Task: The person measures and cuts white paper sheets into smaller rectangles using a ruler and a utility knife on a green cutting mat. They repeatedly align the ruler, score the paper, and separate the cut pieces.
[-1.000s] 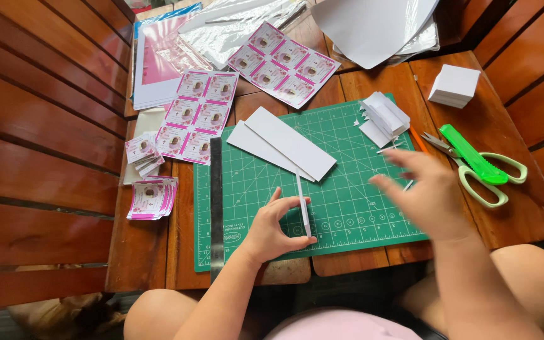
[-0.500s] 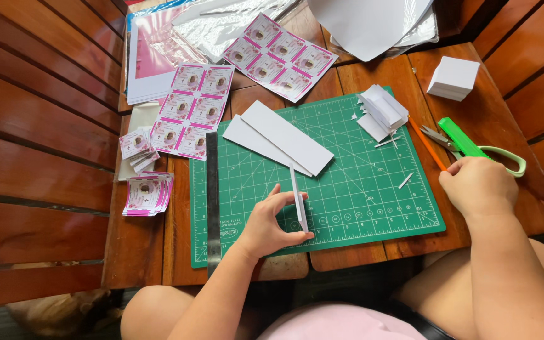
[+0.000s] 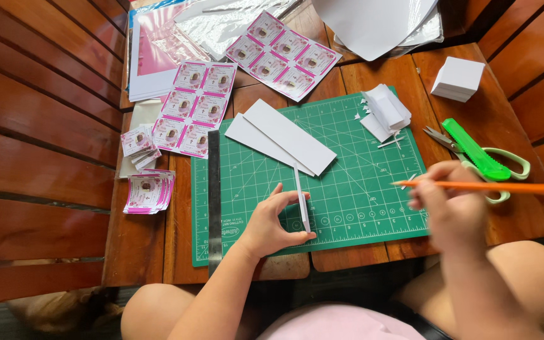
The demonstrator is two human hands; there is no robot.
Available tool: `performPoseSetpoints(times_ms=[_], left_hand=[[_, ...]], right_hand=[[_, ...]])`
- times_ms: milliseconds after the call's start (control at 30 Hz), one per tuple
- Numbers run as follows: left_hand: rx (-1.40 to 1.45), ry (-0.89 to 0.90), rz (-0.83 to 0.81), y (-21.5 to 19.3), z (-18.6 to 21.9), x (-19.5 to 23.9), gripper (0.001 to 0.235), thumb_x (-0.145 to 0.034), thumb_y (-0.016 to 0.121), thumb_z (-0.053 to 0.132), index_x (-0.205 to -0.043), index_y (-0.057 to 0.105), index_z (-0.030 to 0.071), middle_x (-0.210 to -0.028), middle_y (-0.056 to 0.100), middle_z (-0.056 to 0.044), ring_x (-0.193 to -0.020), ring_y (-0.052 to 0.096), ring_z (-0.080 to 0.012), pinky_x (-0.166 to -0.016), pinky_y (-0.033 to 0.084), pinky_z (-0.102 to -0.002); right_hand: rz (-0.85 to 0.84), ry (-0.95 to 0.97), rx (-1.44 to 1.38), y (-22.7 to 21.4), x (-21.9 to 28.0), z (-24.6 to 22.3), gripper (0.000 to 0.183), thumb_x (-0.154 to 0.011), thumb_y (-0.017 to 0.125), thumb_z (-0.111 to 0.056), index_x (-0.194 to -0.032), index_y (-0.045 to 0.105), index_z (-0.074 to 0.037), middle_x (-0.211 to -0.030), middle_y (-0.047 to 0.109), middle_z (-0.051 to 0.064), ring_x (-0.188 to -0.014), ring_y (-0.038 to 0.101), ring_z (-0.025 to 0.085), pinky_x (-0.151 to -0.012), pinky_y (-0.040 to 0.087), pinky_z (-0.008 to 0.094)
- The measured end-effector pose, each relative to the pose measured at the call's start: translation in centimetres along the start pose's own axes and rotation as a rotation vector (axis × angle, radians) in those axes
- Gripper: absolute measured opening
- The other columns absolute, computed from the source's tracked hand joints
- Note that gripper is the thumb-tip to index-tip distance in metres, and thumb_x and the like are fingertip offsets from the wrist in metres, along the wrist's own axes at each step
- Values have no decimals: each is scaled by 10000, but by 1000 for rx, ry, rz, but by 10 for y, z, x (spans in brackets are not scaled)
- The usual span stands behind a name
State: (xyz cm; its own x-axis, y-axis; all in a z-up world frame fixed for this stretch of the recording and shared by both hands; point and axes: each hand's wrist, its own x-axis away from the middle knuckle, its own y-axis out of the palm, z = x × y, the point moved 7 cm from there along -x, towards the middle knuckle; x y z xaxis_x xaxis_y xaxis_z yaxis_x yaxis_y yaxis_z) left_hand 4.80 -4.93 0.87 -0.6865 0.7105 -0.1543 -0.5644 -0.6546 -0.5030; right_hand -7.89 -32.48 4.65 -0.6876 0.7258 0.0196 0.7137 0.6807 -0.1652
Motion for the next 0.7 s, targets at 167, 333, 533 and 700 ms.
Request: performPoseSetpoints(times_ms=[167,333,533,700], left_hand=[[150,-53,68,0,-10,1,733,-537,971,275,-1215,725,142,-1205,779,-19,-1211,700,-223,-1276,195,-489],[157,-49,72,0,-9,0,722,-526,970,272,-1196,732,150,-1185,785,-8,-1200,706,-221,-1274,213,-477],[135,-50,78,-1,-5,0,704,-519,966,286,-1171,735,154,-1155,794,-9,-1200,704,-227,-1265,247,-466],[137,-57,74,-2,-2,-1,701,-511,955,267,-1168,736,156,-1168,793,-14,-1206,702,-237,-1263,251,-461]], right_hand=[[-187,-54,-251,75,49,40,69,-922,653,4,-988,665,20,-799,744,196,-705,752,227,-666,633,322],[-294,-31,-359,110,68,35,159,-943,655,-21,-1083,708,31,-948,812,200,-907,788,213,-814,643,333],[-338,-62,-331,119,67,29,200,-982,620,-84,-1113,713,36,-1010,800,216,-972,774,236,-877,624,341],[-323,-68,-300,118,67,29,184,-980,636,-83,-1100,718,29,-998,799,204,-957,770,216,-871,625,326]])
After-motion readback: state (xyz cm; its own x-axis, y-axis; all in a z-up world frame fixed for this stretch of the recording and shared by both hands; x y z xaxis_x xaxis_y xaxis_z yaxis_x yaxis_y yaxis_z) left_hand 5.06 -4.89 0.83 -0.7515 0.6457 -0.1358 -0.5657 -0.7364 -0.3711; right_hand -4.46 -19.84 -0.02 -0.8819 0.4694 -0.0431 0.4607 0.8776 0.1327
